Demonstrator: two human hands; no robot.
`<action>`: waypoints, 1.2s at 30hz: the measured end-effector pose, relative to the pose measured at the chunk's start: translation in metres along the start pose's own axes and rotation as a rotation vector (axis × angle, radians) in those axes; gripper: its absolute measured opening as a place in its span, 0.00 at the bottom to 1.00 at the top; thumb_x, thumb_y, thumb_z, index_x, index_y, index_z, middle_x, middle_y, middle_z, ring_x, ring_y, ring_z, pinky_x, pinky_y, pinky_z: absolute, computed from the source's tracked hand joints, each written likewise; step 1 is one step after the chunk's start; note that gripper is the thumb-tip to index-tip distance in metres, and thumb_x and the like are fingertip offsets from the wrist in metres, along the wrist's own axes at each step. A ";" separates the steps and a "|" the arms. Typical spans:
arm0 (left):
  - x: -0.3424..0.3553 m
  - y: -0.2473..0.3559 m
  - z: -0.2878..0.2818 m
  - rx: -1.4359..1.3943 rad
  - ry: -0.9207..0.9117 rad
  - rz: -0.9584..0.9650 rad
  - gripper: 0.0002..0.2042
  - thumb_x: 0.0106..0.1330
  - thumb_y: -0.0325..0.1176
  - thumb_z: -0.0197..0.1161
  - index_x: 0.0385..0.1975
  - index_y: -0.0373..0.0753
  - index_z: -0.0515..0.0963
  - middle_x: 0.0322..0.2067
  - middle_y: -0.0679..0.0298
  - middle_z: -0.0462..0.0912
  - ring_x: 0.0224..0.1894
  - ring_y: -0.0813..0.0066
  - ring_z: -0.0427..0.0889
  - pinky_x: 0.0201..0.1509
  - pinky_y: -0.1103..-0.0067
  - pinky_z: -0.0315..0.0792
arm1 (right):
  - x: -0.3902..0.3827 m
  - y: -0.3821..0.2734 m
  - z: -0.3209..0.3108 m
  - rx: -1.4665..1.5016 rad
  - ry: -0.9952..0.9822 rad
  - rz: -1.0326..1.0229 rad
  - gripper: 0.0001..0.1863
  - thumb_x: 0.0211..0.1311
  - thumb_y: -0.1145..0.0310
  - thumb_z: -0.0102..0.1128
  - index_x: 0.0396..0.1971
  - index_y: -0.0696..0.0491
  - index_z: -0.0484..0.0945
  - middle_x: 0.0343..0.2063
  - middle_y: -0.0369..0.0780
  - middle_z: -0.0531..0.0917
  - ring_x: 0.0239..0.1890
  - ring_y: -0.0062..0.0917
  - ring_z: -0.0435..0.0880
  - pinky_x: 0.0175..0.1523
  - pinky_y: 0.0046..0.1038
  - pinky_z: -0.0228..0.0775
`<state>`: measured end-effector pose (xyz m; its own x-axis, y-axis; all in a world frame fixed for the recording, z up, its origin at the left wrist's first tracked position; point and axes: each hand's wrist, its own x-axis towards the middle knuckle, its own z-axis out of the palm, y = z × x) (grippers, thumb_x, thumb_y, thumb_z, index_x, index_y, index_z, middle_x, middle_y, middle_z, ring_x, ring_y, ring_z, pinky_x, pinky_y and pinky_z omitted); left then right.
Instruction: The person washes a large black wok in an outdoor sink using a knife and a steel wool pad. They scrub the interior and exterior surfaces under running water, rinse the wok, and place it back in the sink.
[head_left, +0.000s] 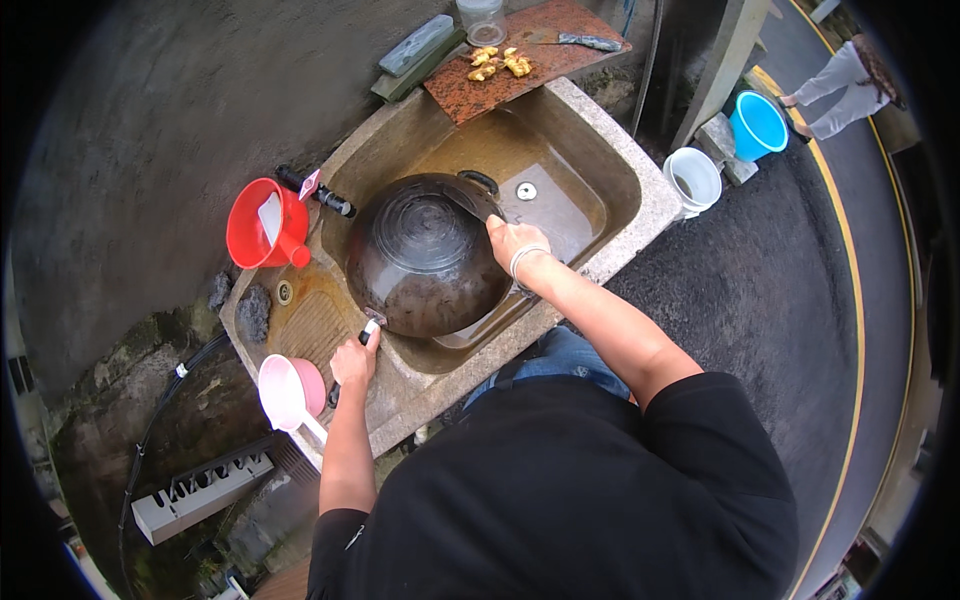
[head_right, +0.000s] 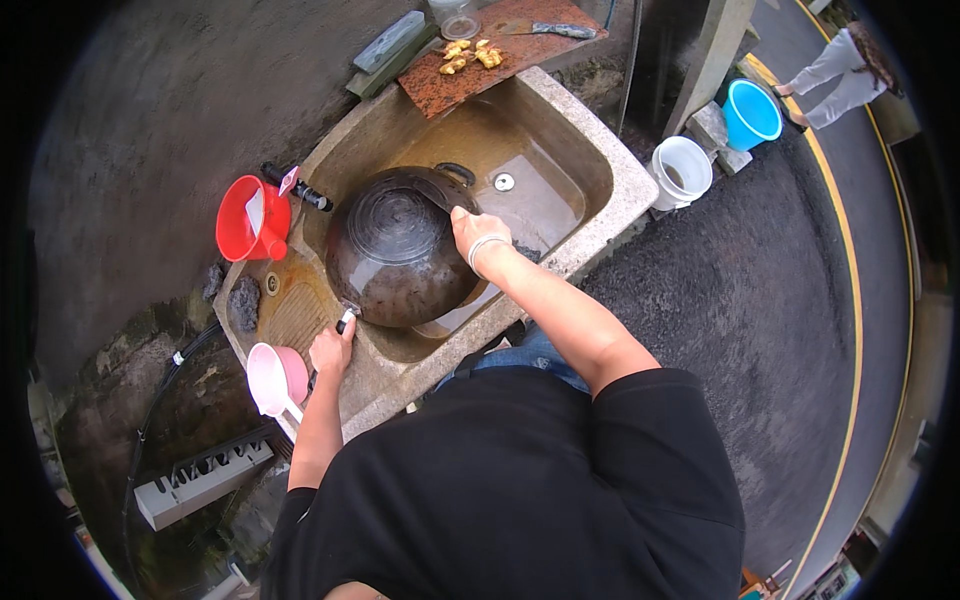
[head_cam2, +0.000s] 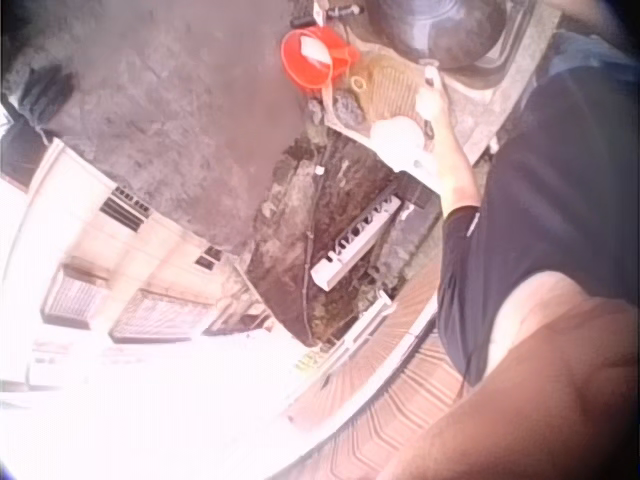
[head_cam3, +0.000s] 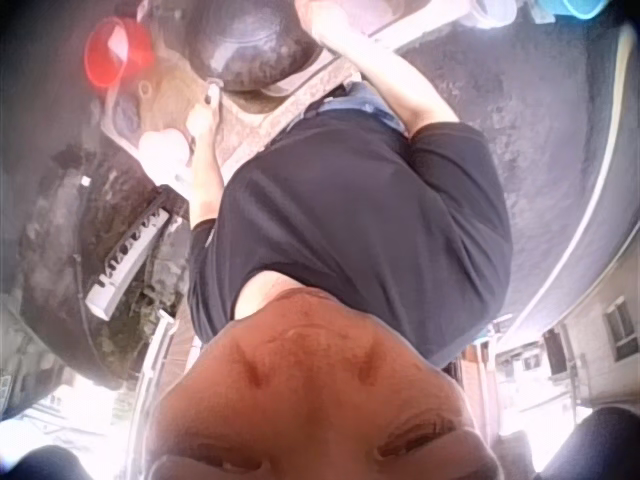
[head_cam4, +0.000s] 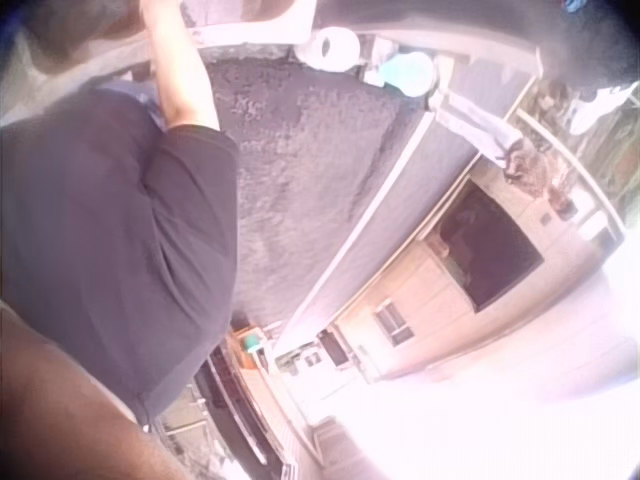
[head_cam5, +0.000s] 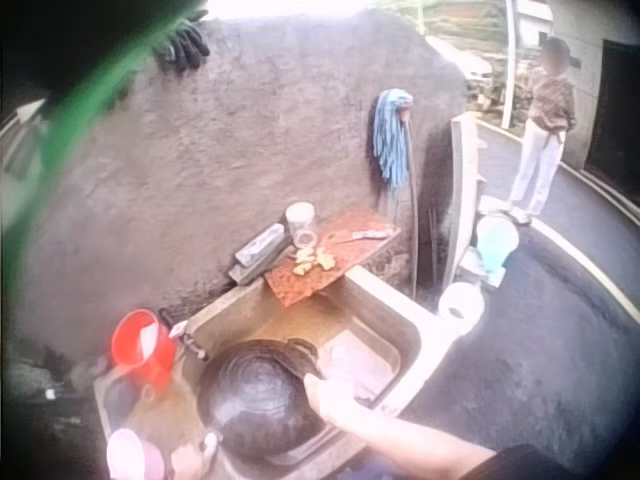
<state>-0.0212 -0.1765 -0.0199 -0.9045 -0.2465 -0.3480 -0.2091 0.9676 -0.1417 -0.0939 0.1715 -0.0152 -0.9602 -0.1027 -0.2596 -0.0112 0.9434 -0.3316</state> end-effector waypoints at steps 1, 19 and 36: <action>-0.001 0.003 -0.005 -0.010 -0.009 0.002 0.36 0.61 0.66 0.44 0.34 0.32 0.80 0.33 0.41 0.81 0.41 0.47 0.81 0.47 0.61 0.72 | 0.008 0.011 0.003 0.010 -0.012 0.024 0.08 0.62 0.72 0.42 0.39 0.55 0.69 0.30 0.51 0.83 0.35 0.42 0.85 0.39 0.38 0.77; -0.005 0.002 -0.008 -0.025 -0.026 -0.029 0.37 0.59 0.68 0.44 0.36 0.34 0.81 0.35 0.43 0.81 0.42 0.49 0.81 0.48 0.63 0.72 | -0.069 0.002 0.008 -0.142 0.033 -0.001 0.07 0.61 0.72 0.44 0.38 0.56 0.66 0.24 0.47 0.83 0.29 0.35 0.86 0.32 0.33 0.78; -0.004 -0.002 -0.005 -0.035 -0.023 -0.017 0.36 0.59 0.67 0.45 0.35 0.35 0.81 0.35 0.43 0.81 0.42 0.49 0.81 0.48 0.62 0.72 | -0.060 -0.012 -0.018 -0.115 -0.086 -0.045 0.06 0.62 0.72 0.44 0.37 0.56 0.69 0.28 0.50 0.84 0.33 0.38 0.86 0.37 0.35 0.79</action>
<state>-0.0196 -0.1772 -0.0133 -0.8919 -0.2639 -0.3672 -0.2378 0.9644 -0.1155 -0.0413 0.1724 0.0206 -0.9306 -0.1676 -0.3256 -0.0902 0.9666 -0.2399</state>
